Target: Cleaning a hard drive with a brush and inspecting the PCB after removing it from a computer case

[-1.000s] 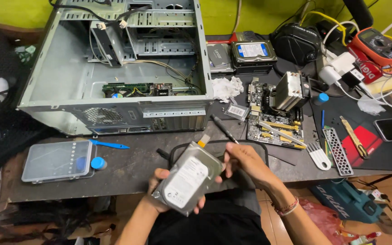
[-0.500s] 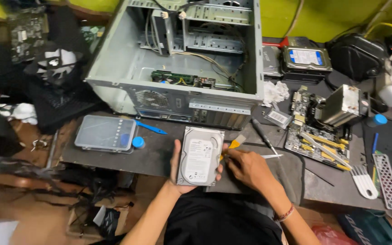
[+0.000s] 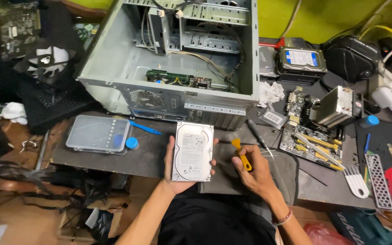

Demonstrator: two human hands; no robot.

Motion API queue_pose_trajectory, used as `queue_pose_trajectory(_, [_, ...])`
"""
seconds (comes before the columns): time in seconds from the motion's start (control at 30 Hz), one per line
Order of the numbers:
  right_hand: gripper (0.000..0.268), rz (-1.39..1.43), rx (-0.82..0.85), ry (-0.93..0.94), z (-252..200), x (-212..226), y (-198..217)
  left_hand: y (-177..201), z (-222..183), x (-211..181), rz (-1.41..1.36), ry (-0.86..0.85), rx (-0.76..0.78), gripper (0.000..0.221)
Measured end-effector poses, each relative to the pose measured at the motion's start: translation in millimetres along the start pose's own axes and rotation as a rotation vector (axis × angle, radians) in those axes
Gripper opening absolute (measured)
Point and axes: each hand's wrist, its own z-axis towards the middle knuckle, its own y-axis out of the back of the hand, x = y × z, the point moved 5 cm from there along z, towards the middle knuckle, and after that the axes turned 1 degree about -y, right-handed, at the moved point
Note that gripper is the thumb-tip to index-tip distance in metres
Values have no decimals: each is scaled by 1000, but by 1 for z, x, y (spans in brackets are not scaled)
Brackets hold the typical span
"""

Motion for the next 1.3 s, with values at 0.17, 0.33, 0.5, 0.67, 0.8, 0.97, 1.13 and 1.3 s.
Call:
queue_pose_trajectory(0.17, [12, 475, -124, 106, 2, 20, -2, 9, 3, 4, 62, 71, -136, 87])
queue_pose_trajectory(0.33, [22, 658, -151, 11, 3, 32, -10, 2, 4, 6, 118, 109, -197, 85])
queue_pose_trajectory(0.5, [26, 464, 266, 19, 1, 78, -17, -6, 5, 10, 64, 166, 59, 83])
queue_pose_trajectory(0.67, [28, 507, 219, -1, 5, 84, -14, 6, 6, 8, 148, 154, 48, 80])
queue_pose_trajectory(0.8, [30, 458, -59, -115, 8, 73, -10, 8, 6, 12, 146, 203, 107, 77])
queue_pose_trajectory(0.97, [27, 430, 337, -14, 2, 92, -25, 1, 4, 15, 126, 290, 148, 91])
queue_pose_trajectory(1.13, [26, 388, 107, -122, 5, 84, -13, 34, 13, 14, 203, 201, -34, 71])
queue_pose_trajectory(1.3, [31, 351, 396, -68, 6, 97, -18, -1, 1, 17, 303, 274, 182, 93])
